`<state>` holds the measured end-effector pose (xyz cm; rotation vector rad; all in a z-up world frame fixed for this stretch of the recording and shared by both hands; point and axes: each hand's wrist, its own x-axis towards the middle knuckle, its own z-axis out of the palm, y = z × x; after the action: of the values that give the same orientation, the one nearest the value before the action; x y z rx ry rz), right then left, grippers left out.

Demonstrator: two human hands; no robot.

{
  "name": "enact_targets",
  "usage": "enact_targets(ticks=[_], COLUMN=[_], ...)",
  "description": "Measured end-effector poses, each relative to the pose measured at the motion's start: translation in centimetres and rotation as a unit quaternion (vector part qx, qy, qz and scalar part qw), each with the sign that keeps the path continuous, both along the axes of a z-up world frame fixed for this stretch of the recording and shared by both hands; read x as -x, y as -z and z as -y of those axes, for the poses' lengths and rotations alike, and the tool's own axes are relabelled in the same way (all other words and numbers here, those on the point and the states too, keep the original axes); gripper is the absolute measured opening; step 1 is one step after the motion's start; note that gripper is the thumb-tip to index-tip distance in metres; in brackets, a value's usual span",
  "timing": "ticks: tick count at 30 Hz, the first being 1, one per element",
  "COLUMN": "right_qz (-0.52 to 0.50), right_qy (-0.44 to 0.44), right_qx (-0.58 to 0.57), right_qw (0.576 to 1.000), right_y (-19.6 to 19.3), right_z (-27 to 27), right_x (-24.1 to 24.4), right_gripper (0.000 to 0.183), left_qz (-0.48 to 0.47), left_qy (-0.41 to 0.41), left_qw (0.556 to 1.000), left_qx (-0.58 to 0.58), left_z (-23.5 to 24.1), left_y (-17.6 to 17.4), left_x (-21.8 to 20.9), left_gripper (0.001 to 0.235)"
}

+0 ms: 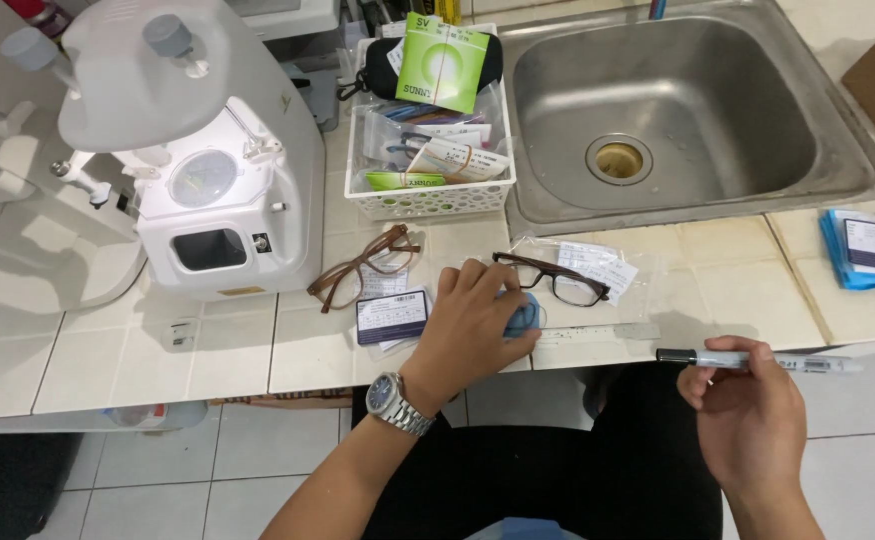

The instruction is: Operating an optical lens edging machine and manually assembling eyeglass components, including marking lenses and trimming materials.

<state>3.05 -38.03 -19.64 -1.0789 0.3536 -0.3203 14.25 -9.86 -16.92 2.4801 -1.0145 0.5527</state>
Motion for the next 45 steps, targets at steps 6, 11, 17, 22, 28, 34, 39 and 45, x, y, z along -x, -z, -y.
enact_targets(ticks=[6,11,17,22,28,34,39,45], right_qz=[0.005,-0.056,0.030,0.068,0.205,-0.058,-0.101,-0.019], right_qy=[0.020,0.064,-0.044,-0.111,-0.118,-0.269,-0.264,-0.233], right_qx=[-0.009,0.052,0.246,0.426,0.561,0.664,0.661,0.771], right_qw=[1.000,0.995,0.968,0.895,0.793,0.695,0.695,0.593], right_y=[-0.8,-3.4,-9.2,-21.7,-19.0,-18.3,-19.2,-18.7], right_z=[1.1,1.7,1.9,-10.5,-18.7,-24.5,-26.7,-26.3], right_x=[-0.9,-4.3,-15.9,-27.6,-49.6,-55.0,-54.6,-54.8], right_gripper=[0.031,0.014,0.011,0.008,0.009,0.032,0.025,0.033], left_qz=[0.015,0.075,-0.021,-0.065,-0.180,0.098,0.110,-0.019], left_qy=[0.021,-0.022,-0.179,-0.141,-0.149,-0.305,-0.285,-0.222], left_qw=[1.000,0.997,0.983,0.986,0.970,0.938,0.941,0.958], left_qx=[0.006,0.009,0.017,0.062,0.064,0.134,0.145,0.178], left_z=[4.1,3.9,0.0,-0.8,0.4,2.9,3.0,2.2], left_y=[0.6,-0.8,-0.3,0.2,2.0,4.5,7.9,5.8], left_x=[0.5,1.8,2.4,1.6,-0.3,-2.3,-2.9,-1.3], left_gripper=[0.036,0.040,0.051,0.052,0.066,0.034,0.027,0.032])
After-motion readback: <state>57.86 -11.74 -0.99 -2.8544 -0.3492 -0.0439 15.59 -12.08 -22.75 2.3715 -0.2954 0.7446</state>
